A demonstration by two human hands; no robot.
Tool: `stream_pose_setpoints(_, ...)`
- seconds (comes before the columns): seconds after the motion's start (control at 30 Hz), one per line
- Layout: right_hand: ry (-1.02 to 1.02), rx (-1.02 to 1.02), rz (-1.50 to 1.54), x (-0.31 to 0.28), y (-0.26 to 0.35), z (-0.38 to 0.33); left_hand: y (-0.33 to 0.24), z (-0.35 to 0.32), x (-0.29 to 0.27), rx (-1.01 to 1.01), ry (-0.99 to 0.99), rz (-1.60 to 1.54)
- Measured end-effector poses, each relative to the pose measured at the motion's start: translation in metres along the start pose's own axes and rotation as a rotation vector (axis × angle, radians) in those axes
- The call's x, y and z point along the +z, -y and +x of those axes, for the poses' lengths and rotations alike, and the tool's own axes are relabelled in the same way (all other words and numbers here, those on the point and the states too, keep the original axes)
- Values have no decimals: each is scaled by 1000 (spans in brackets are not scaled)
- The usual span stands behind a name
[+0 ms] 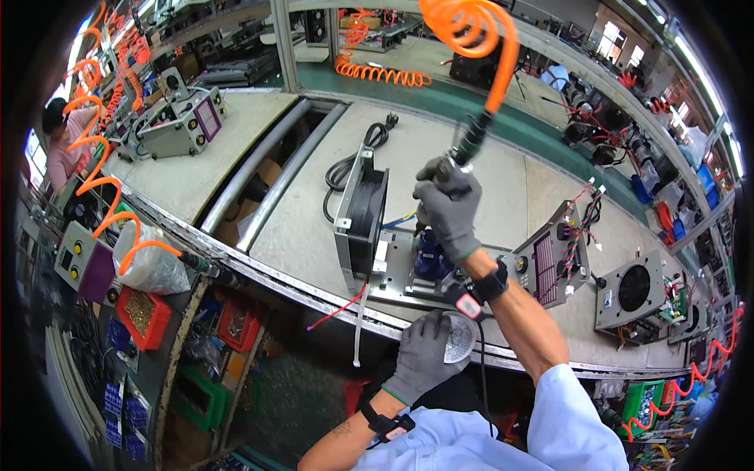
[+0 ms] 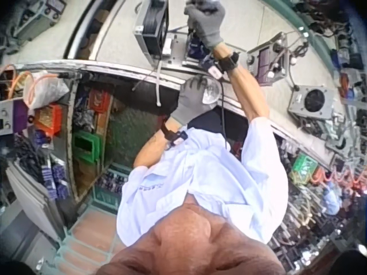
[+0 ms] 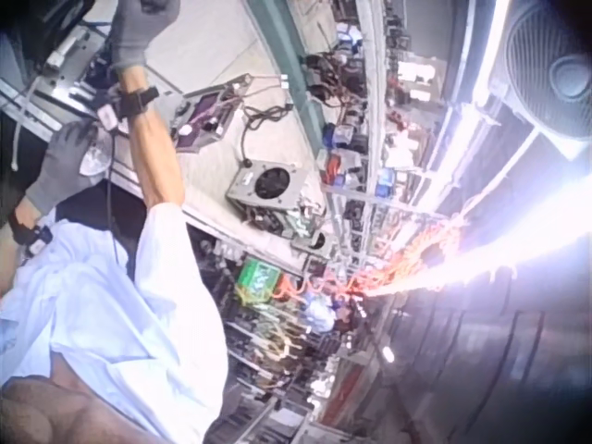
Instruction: Assembling electronic components and circuit boards into a power supply housing on a production line.
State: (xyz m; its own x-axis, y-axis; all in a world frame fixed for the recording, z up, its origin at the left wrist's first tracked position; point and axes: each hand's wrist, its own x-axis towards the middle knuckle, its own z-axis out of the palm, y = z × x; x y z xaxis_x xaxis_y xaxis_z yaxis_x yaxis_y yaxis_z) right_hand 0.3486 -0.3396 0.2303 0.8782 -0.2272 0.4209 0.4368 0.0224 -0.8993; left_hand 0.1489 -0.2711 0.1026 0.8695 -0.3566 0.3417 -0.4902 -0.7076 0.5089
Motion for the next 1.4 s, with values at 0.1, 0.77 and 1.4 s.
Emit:
stream_pose_setpoints(0.1, 21, 9, 283, -18, 57, -19, -1, 0, -2, -23, 21, 0)
stream_pose_setpoints(0.77, -188, 162, -276, -226, 107, 262, -19, 8, 1, -51, 17, 58)
stream_pose_setpoints(1.4, -98, -87, -1035, -262, -88, 361, -20, 12, -2, -115, 114, -12)
